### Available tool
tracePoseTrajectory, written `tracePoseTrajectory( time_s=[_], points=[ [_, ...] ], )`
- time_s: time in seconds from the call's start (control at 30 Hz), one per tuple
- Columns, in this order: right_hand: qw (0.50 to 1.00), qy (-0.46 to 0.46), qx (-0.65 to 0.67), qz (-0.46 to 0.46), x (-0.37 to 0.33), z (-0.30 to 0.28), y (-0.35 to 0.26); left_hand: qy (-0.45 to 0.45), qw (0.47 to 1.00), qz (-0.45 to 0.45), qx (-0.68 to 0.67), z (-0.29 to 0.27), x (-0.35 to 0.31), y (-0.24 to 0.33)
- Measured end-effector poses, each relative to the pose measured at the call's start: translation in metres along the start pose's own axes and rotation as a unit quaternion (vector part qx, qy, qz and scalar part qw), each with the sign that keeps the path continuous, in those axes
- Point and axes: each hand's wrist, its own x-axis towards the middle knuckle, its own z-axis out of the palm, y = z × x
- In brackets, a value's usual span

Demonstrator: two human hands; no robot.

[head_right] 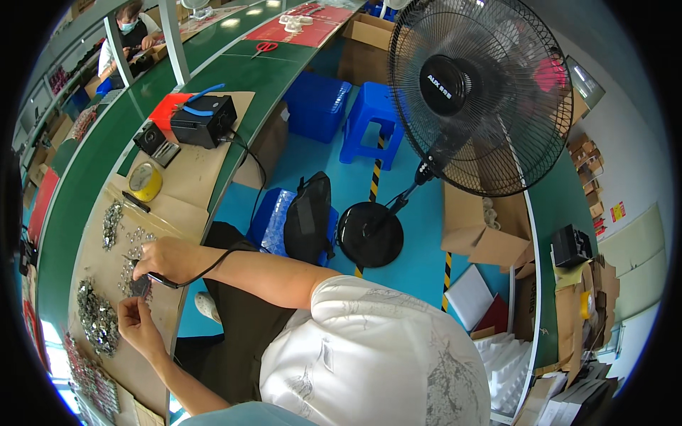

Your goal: Soldering electronic components onto a printed circuit board at an industrial workstation.

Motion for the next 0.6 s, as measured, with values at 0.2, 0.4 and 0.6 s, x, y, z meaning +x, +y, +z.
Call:
tracePoseTrajectory(
  time_s=[0.2,0.4,0.6],
  points=[
    [1.000,0.003,0.007,0.007,-0.001,-0.011,-0.003,0.053,0.991,-0.094,-0.075,0.021,-0.003,0.004],
    [1.000,-0.011,0.006,0.000,-0.002,-0.007,0.003,0.044,0.984,-0.140,-0.100,0.018,-0.005,0.001],
    [0.999,0.016,0.024,-0.034,0.002,0.011,0.007,0.093,0.990,-0.088,-0.061,0.009,-0.012,-0.001]
  ],
)
